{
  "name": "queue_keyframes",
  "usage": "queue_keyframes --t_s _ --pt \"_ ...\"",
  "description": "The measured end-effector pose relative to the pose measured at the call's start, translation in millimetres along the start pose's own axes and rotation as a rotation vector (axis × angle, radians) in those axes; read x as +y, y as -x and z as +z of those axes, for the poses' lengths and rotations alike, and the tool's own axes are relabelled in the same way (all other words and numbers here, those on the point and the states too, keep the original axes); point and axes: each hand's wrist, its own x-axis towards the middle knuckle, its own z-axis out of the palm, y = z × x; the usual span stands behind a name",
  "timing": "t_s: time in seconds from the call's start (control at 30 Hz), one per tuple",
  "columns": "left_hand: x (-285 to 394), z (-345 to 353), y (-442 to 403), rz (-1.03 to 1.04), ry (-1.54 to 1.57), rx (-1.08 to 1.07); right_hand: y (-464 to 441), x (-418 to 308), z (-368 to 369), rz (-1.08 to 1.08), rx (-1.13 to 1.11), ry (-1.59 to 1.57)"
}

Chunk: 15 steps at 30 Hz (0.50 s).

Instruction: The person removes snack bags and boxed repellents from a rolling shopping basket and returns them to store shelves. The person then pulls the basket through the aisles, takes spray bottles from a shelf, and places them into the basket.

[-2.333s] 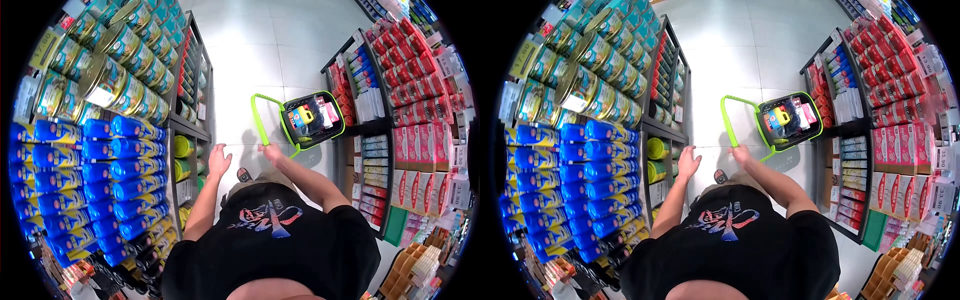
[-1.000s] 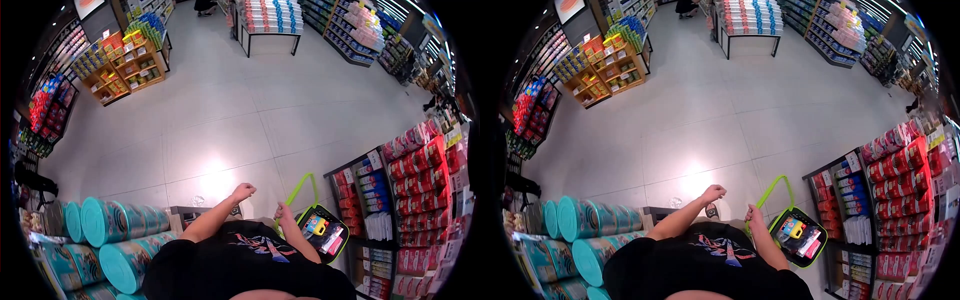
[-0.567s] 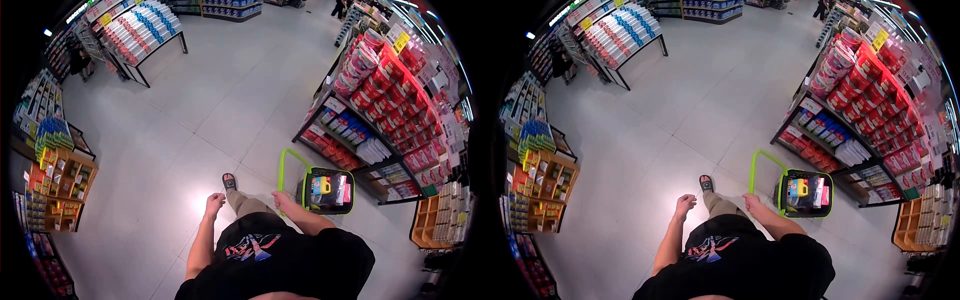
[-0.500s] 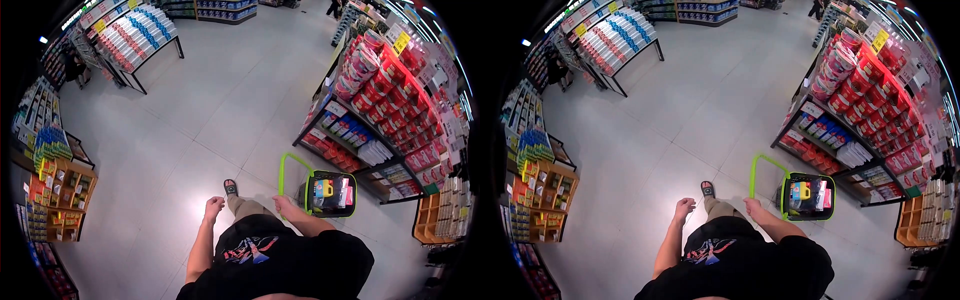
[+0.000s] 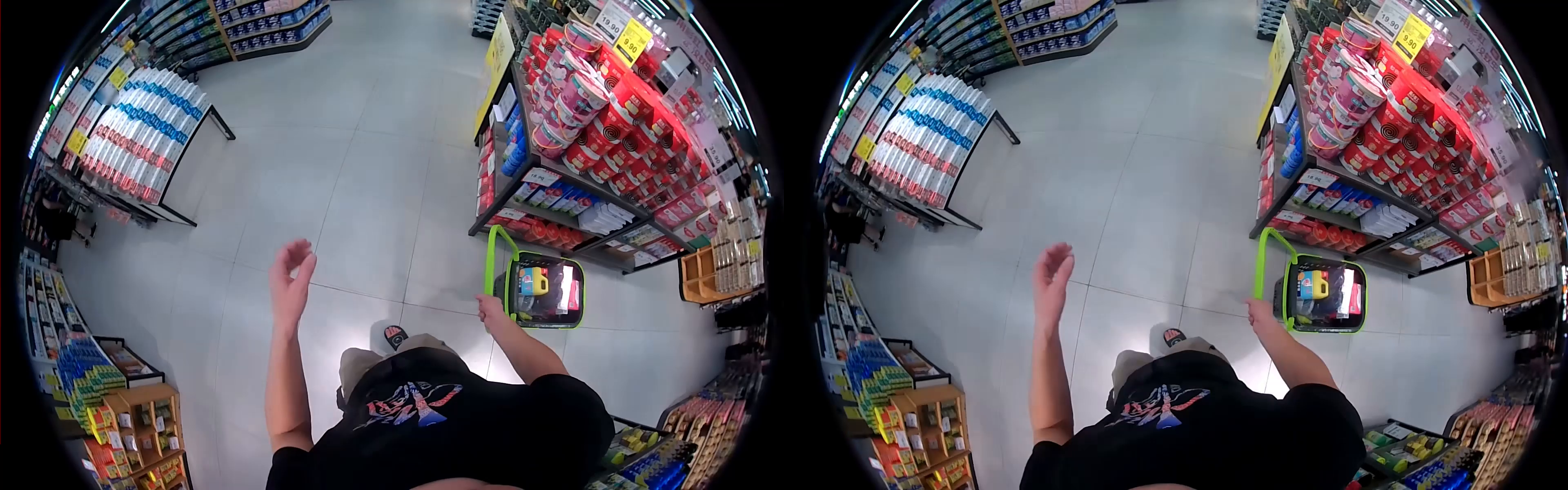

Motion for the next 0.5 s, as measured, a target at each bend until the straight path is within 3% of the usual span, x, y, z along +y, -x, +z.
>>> queue_keyframes --t_s 0.07,0.2,0.23,0.27,0.33,0.5 --pt "80.0 1.3 -48.8 0.334 -0.121 -0.067 0.9 -1.2 7.5 -0.001 0.005 -0.059" --pt "190.6 -6.8 -138.5 1.17 0.057 -0.212 25.3 11.9 42.3 -0.065 0.054 -0.091" --pt "216.9 -13.2 -157.8 1.34 -0.051 -0.223 30.5 12.6 53.5 -0.06 0.073 -0.106" --pt "245.2 -22.3 -168.2 1.371 -0.161 -0.261 35.7 16.8 66.3 -0.072 0.074 -0.1" --pt "271.8 -18.3 -223.8 1.721 0.331 -0.758 46.8 32.7 88.7 -0.102 0.078 -0.088" --pt "296.8 -30.3 -267.3 1.813 0.387 -0.817 73.2 45.9 153.3 -0.119 0.239 0.0"
